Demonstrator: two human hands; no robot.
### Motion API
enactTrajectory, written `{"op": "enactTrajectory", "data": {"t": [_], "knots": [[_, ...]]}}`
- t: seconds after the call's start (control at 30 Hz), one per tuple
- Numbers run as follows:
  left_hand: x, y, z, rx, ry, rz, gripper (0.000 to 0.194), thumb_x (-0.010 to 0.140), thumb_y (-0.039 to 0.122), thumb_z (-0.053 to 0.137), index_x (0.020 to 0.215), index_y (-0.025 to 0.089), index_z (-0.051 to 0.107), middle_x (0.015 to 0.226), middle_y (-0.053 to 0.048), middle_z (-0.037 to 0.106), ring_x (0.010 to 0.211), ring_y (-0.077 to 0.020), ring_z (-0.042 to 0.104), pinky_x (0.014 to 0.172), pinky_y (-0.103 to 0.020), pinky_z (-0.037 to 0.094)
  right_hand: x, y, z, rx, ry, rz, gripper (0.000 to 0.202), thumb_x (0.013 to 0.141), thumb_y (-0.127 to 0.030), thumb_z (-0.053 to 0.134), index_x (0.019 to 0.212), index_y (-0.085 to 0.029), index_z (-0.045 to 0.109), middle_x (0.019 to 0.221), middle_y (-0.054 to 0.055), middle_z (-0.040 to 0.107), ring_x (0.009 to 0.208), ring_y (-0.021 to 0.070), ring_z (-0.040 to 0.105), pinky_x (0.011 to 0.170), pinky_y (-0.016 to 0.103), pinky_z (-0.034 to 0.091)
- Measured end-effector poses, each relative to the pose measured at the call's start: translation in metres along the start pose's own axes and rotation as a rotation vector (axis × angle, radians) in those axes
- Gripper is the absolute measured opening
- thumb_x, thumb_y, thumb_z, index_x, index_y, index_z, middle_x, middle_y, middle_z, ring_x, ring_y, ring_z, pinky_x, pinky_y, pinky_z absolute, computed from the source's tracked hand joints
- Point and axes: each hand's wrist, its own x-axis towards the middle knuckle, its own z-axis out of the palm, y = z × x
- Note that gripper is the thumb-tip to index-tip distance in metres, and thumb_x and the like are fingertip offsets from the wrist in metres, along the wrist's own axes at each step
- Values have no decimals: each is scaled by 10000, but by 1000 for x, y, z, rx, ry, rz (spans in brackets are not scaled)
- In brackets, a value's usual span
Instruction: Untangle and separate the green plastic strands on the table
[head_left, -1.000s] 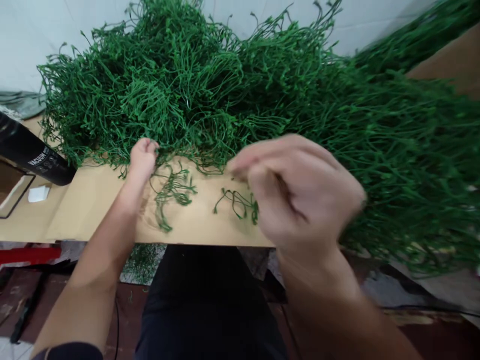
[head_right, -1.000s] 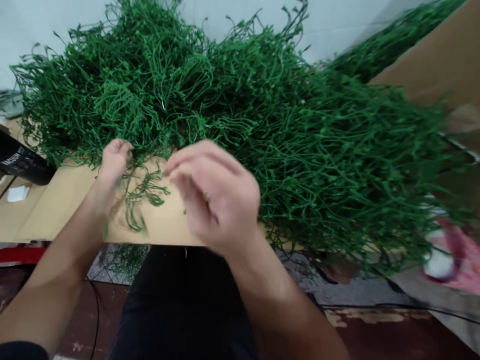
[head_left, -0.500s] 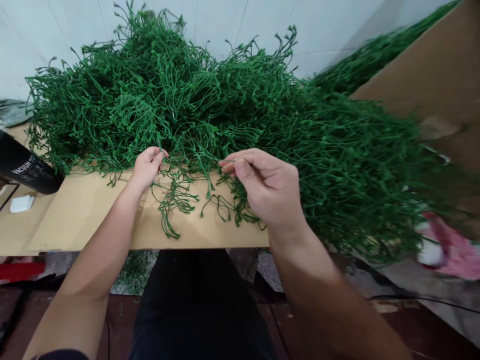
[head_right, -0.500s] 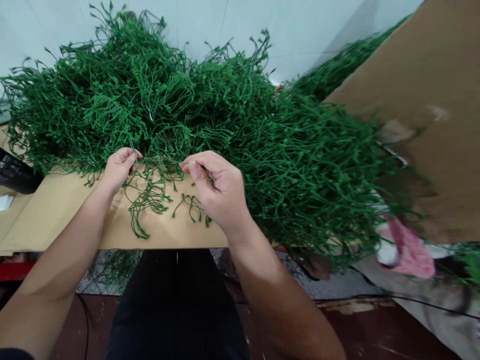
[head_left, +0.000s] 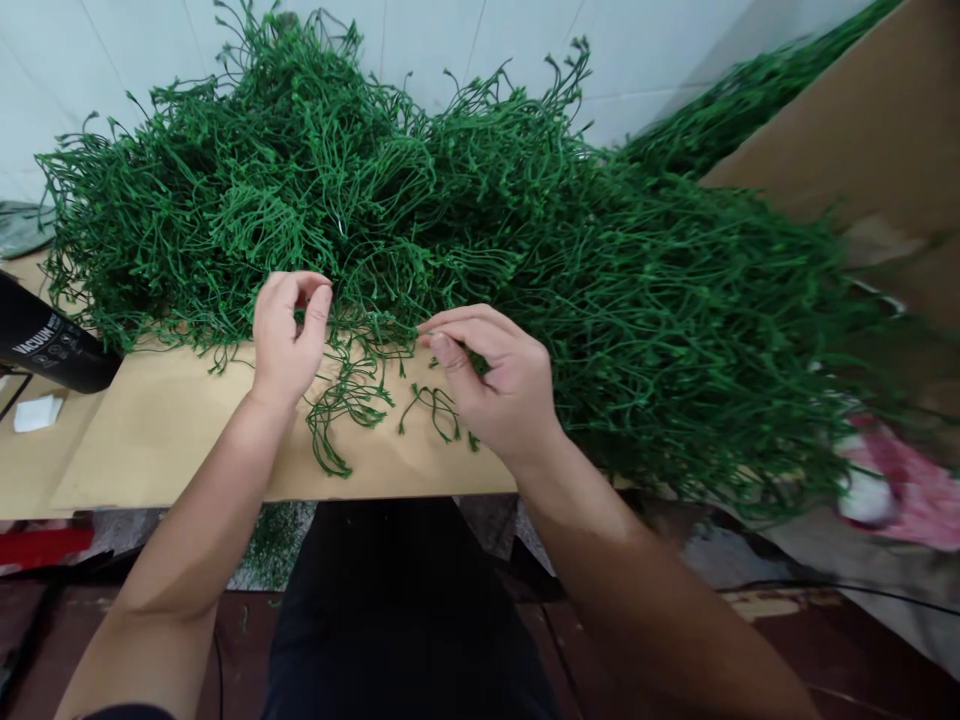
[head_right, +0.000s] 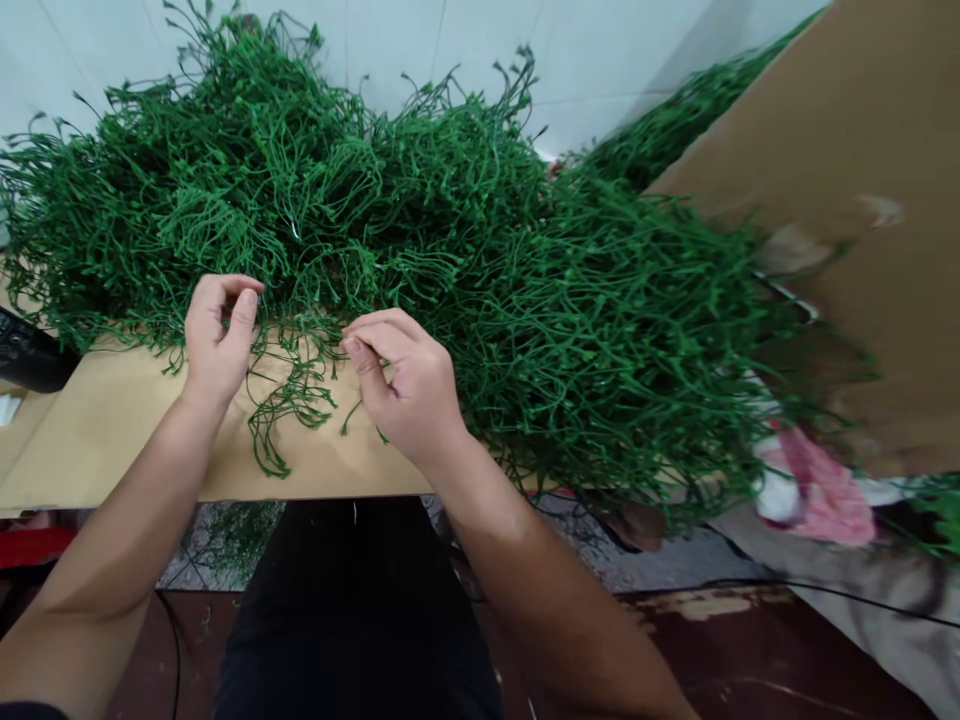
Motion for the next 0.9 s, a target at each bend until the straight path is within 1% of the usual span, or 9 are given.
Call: {"op": "enactTrajectory", "data": {"t": [0.1, 0.17, 0.33, 0.43, 0.5, 0.63, 0.77, 0.83, 0.9], "knots": [[-7, 23, -1, -104, -251, -20, 367, 841, 483, 432, 808, 158, 600, 775, -28, 582, 750, -121, 537, 710, -252, 434, 0, -2, 3, -47, 12, -49, 185, 851, -213, 478, 752, -162, 625, 840, 78, 640, 774, 137, 607, 707, 298, 508], [-9, 31, 2, -164, -357, -79, 347, 812, 486, 483, 804, 158, 597, 757, -19, 586, 717, -114, 529, 673, -240, 423, 1, -5, 4, -31, -2, -54, 180, 853, -200, 472, 769, -158, 626, 859, 81, 642, 786, 130, 607, 717, 289, 509], [-7, 38, 8, -474, -395, -252, 255, 830, 384, 489, 726, 156, 532, 668, 3, 560, 644, -85, 502, 636, -211, 404, 1, -12, -1, 104, -19, 54, 195, 859, -227, 482, 747, -159, 627, 867, 68, 647, 797, 122, 609, 717, 278, 509], [-10, 44, 9, -596, -494, -298, 214, 844, 332, 467, 714, 163, 484, 632, 17, 524, 585, -72, 470, 593, -203, 385, 1, -12, -7, 272, 1, 225, 208, 865, -286, 485, 765, -172, 626, 863, 57, 654, 769, 124, 610, 678, 282, 508], [-14, 49, 11, -582, -573, -303, 197, 851, 290, 438, 697, 168, 455, 585, 35, 454, 531, -67, 411, 550, -206, 353, 4, -9, -12, 424, 30, 355, 221, 867, -326, 480, 756, -182, 607, 858, 49, 659, 755, 126, 614, 666, 287, 508], [-20, 68, 20, -332, -702, -116, 220, 844, 215, 385, 635, 169, 435, 592, 19, 438, 575, -89, 404, 576, -234, 334, 13, -6, -19, 709, 63, 536, 260, 857, -338, 488, 647, -184, 487, 815, 25, 644, 741, 119, 615, 664, 288, 507], [-26, 98, 26, -112, -741, 168, 219, 801, 131, 372, 592, 171, 428, 598, 3, 474, 637, -116, 441, 635, -258, 351, 28, 2, -34, 911, 163, 652, 222, 806, -188, 514, 619, -189, 395, 625, -37, 528, 512, 50, 496, 502, 202, 422], [-36, 110, 27, -112, -836, 326, 193, 765, 90, 381, 602, 173, 442, 619, 5, 523, 663, -118, 469, 663, -256, 369, 38, 16, -57, 974, 318, 665, 241, 770, -90, 486, 603, -191, 344, 557, -62, 440, 422, 21, 372, 433, 171, 332], [-49, 119, 27, -129, -988, 464, 175, 745, 68, 388, 652, 180, 484, 699, 9, 597, 721, -123, 513, 672, -249, 383, 48, 38, -92, 927, 464, 627, 278, 785, -82, 440, 589, -197, 279, 526, -69, 371, 388, 18, 288, 411, 175, 292]]}}
